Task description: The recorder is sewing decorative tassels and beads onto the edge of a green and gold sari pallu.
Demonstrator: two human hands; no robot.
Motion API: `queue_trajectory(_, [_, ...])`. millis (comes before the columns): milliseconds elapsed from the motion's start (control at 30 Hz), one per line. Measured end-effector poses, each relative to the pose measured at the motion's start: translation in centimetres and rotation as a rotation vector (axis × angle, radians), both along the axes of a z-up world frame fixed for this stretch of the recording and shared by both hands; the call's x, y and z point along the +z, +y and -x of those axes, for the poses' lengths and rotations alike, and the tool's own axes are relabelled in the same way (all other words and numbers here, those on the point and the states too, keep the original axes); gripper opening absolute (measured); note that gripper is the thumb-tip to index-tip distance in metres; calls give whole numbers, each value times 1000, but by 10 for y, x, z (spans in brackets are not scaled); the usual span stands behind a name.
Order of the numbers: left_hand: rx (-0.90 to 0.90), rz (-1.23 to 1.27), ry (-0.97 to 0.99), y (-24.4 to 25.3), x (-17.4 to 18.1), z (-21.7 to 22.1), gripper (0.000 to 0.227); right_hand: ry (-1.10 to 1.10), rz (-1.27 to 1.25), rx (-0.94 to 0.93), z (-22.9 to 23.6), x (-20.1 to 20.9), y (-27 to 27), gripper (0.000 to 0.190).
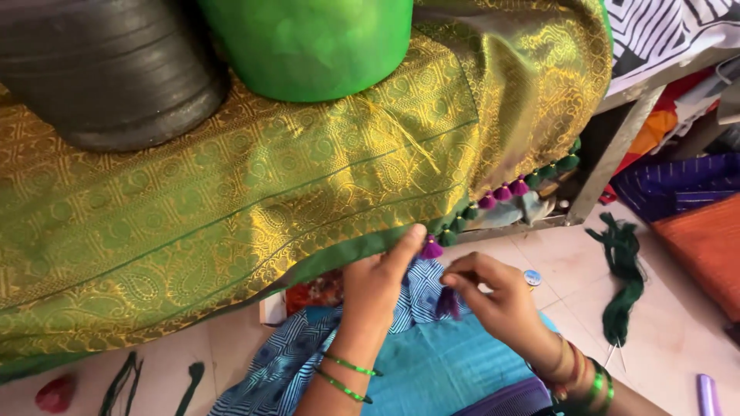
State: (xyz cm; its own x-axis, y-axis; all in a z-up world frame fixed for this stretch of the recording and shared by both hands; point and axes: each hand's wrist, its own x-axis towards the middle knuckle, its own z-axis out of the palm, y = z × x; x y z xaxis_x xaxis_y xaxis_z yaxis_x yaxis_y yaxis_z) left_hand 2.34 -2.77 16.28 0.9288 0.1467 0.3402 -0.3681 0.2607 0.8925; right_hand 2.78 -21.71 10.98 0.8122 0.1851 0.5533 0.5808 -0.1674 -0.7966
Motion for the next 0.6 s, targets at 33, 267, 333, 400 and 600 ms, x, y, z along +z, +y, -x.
queue_trajectory(33, [-7,80,20,1,-5,0,20,53,23,21,-7,-3,2,9])
queue_trajectory(267, [-33,133,34,2,-16,12,12,552,-286,259,-40,12,17,10])
queue_trajectory(333, [-56,165,46,0,-2,20,14,524,-266,284,-35,20,16,10])
queue_trajectory(400, [-81,198,57,-1,5,25,17,497,-247,307,-32,23,15,12])
queue_trajectory(600, [-59,163,-22,-2,4,31,19,387,-243,319,-36,3,5,11])
